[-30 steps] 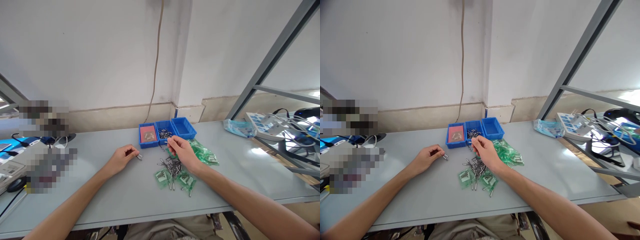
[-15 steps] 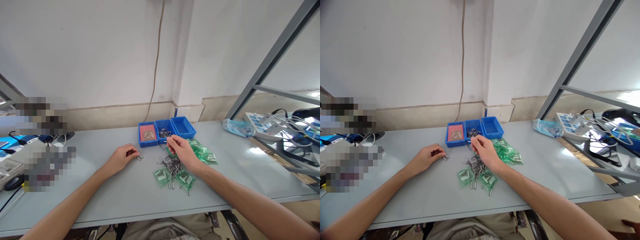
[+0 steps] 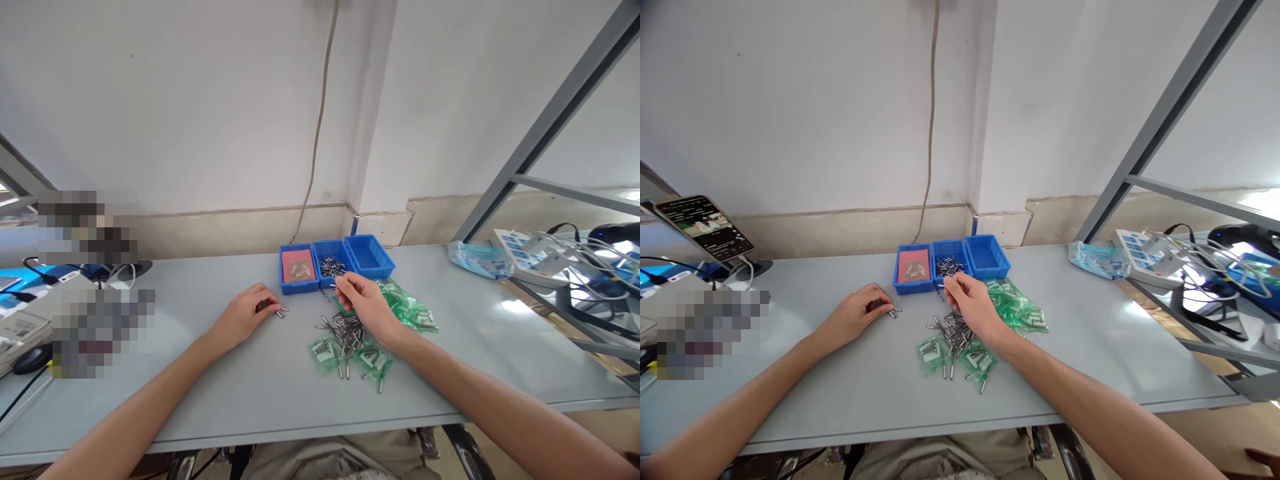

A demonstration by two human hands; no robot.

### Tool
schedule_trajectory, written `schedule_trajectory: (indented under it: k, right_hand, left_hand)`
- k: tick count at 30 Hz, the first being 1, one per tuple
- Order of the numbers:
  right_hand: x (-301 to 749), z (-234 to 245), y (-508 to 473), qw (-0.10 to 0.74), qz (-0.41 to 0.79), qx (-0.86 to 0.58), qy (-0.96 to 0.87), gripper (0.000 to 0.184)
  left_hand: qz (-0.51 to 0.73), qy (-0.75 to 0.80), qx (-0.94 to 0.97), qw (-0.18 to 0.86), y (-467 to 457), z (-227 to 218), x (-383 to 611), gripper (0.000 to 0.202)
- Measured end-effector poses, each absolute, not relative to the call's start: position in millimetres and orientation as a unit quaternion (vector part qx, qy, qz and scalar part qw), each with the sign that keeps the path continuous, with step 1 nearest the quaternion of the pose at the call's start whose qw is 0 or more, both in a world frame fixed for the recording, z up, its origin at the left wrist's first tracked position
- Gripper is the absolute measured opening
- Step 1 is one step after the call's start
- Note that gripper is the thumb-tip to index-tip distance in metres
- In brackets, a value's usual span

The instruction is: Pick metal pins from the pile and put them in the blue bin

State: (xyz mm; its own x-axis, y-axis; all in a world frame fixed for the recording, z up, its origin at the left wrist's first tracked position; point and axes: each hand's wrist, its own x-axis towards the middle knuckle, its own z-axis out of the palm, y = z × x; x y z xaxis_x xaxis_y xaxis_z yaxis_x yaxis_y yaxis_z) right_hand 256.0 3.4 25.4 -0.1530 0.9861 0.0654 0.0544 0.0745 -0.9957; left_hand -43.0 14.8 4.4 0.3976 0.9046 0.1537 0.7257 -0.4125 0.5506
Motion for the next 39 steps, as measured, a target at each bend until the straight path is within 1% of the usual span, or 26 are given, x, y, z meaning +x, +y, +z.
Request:
schedule_trajectory:
  k: [5,9,12,20,26,39]
  right_hand:
    - [255,24,4,0.458,0.502,-0.46,-0.571,0.043]
    - [257,22,7,0.466,0.501,-0.463,-0.564,0.043]
    - [258,21,8,0.467,0.499,-0.462,-0.565,0.043]
    - [256,24,6,0.465,0.498,-0.465,-0.566,0.041]
    - [257,25,6,0.47,0.497,-0.462,-0.565,0.04]
    - [258,27,5,0.467,0.492,-0.463,-0.57,0.042]
  left_hand:
    - [0.226,0.494,0.816,0.196,13,4,-42,0.026]
    - [0.243,0.456,0.836,0.186,12,5,-42,0.031]
    - [0.228,0.425,0.856,0.187,12,7,-43,0.034]
    - [0.202,0.392,0.875,0.202,9,15,-47,0.036]
    - [0.198,0.404,0.868,0.211,10,15,-47,0.027]
    - [0.202,0.465,0.837,0.205,11,10,-46,0.023]
